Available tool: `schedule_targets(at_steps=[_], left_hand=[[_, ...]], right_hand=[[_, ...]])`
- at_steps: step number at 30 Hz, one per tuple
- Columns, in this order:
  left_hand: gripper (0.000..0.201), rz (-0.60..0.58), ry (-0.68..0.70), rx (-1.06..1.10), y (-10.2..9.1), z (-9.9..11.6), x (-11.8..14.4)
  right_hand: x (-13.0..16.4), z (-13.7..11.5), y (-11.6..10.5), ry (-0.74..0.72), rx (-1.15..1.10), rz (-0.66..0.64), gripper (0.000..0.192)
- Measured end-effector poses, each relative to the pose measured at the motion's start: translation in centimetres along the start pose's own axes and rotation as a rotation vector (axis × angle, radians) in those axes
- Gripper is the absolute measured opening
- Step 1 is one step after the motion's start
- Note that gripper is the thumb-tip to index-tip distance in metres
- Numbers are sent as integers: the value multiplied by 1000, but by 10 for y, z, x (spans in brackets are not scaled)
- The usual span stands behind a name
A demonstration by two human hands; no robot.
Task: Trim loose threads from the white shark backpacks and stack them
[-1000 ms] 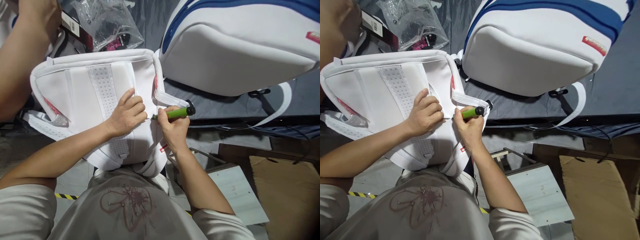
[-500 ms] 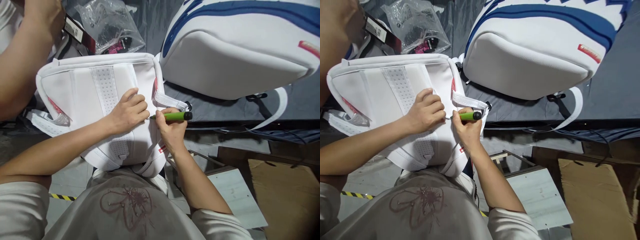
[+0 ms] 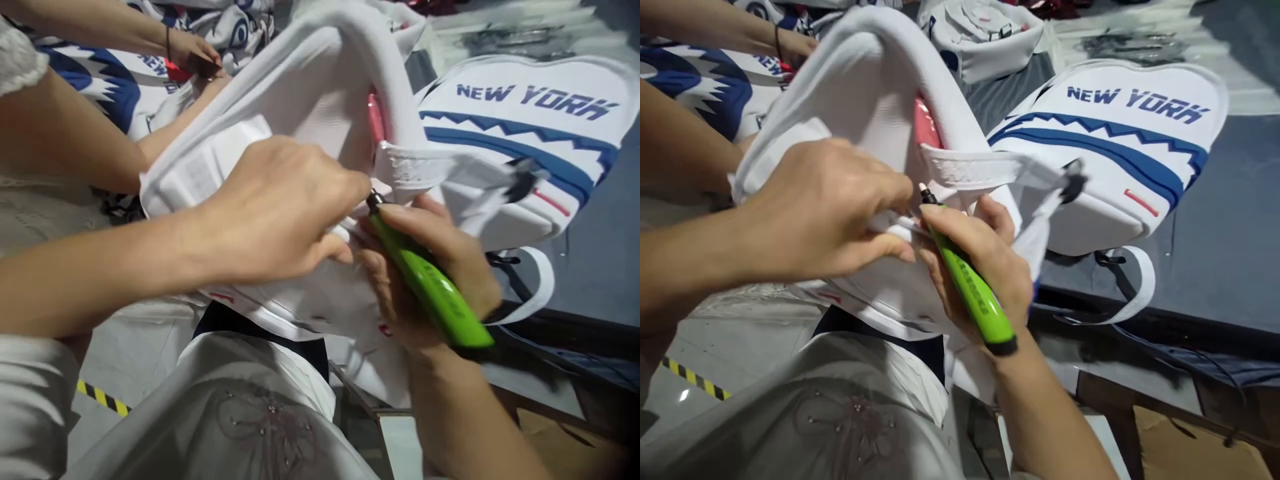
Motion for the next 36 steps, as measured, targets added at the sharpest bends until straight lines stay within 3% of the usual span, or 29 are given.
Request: schedule_targets(at_steps=[2,3,7,8,10,12,14,15,19,21,24,26,31,34,36], left_hand=[[42,38,-107,77,1,-3,19],[42,35,-152,130,12,-8,28],[22,-90,-233,362,87,-43,48],[18,-49,-225,348,95,-55,50],[19,137,-189,223,90,-74,51],[38,253,-132,108,84,-81,48],[66,190,-99,84,94,-84,36],[71,130,-109,77,104,-87,28],[57,-13,-179,14,136,-97,-1],[71,-24,-141,-3,144,-95,-7],[109,-44,-71,-53,152,-86,-7],[123,-81,-36,-92,159,-80,-7],[108,-121,-64,-107,169,-76,-15],[97,-96,-75,-104,169,-78,-19],[96,-85,-91,-105,170,-80,-20]], right_hand=[[-7,-4,6,-66,-39,-102,40],[-5,-1,15,-86,-56,-162,37],[28,24,68,-169,-78,-391,24],[36,31,79,-167,-57,-435,27],[48,39,93,-163,-2,-483,33],[52,35,94,-186,21,-472,35],[56,25,92,-207,10,-472,35],[58,22,90,-202,3,-478,35],[68,30,93,-100,-21,-583,32],[67,42,97,-47,-33,-615,31],[58,59,102,0,-28,-576,29],[53,67,105,31,-29,-533,28],[52,84,103,105,-28,-450,33],[46,98,87,104,202,-285,34],[42,110,89,130,333,-273,45]])
Point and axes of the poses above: each hand's wrist, its own x-axis away from the middle knuckle, its own y-axis out of the palm, z = x × y, the point moved 9 cm from there along -x, towards the middle knuckle, and after that the axes turned 3 degrees about z, right-handed, at the moved point
